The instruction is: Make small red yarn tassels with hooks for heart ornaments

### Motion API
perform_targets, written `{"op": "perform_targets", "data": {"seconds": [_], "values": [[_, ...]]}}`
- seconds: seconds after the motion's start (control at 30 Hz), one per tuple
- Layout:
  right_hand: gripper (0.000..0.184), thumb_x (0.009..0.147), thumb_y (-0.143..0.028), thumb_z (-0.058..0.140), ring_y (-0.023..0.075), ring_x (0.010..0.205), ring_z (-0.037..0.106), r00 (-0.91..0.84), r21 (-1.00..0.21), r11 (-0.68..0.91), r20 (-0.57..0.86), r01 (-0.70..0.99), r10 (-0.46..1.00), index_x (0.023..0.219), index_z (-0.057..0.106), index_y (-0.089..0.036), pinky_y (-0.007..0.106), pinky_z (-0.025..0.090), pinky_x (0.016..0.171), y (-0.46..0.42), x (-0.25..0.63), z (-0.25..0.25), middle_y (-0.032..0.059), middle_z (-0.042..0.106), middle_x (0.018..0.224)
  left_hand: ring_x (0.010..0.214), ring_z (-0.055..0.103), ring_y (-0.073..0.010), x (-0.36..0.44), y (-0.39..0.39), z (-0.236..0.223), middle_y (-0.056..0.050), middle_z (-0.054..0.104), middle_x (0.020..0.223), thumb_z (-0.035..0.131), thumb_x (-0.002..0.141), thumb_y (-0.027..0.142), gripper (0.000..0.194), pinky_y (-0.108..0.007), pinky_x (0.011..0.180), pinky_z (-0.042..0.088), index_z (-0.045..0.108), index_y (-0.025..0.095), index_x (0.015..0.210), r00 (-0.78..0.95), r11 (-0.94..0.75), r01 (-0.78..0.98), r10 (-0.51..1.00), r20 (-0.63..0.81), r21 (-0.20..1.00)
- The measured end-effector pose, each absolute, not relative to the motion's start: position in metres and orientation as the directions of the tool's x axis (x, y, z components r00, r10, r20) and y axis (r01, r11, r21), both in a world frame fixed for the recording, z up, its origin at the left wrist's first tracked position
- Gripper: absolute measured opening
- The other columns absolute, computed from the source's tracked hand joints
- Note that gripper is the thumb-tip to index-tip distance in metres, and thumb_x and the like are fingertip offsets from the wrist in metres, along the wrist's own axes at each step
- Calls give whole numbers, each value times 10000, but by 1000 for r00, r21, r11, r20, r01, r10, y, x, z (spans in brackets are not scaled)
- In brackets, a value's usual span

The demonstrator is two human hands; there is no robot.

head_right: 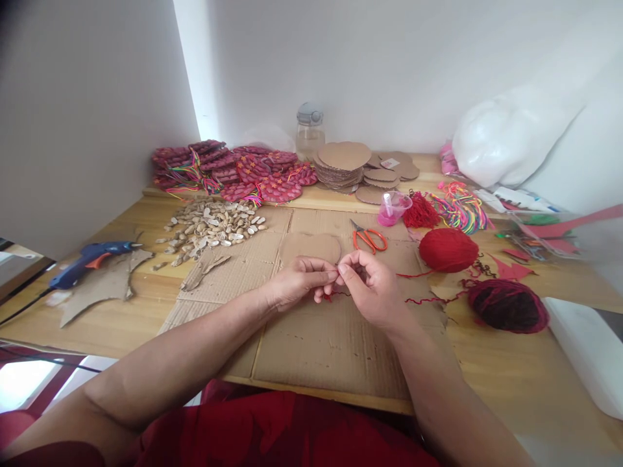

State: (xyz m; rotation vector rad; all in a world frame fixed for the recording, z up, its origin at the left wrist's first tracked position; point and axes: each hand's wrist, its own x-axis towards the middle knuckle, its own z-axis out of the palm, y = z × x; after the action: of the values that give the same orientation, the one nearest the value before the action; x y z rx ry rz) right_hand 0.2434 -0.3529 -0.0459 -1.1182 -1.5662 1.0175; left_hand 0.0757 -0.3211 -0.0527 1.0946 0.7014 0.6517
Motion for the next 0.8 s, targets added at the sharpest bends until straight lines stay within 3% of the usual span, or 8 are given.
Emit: {"op": "perform_targets", "data": {"seconds": [0.47,0.8], "values": [[156,922,-266,559,107,613,556,-103,-938,240,221,251,970,789,567,-185,229,443,588,-352,244,-43,-12,589,664,444,487,-45,75,-323,-53,5,592,590,738,719,418,341,-187,474,376,672,91,787,643,334,-135,746,-174,933],[157,912,-272,566,116,621,565,-113,-960,199,179,197,977,776,557,-193,238,452,598,-354,244,-41,-7,604,663,457,484,-58,75,-321,-58,-4,589,592,661,780,314,223,-193,468,394,692,94,801,652,389,-157,731,-201,908]]}}
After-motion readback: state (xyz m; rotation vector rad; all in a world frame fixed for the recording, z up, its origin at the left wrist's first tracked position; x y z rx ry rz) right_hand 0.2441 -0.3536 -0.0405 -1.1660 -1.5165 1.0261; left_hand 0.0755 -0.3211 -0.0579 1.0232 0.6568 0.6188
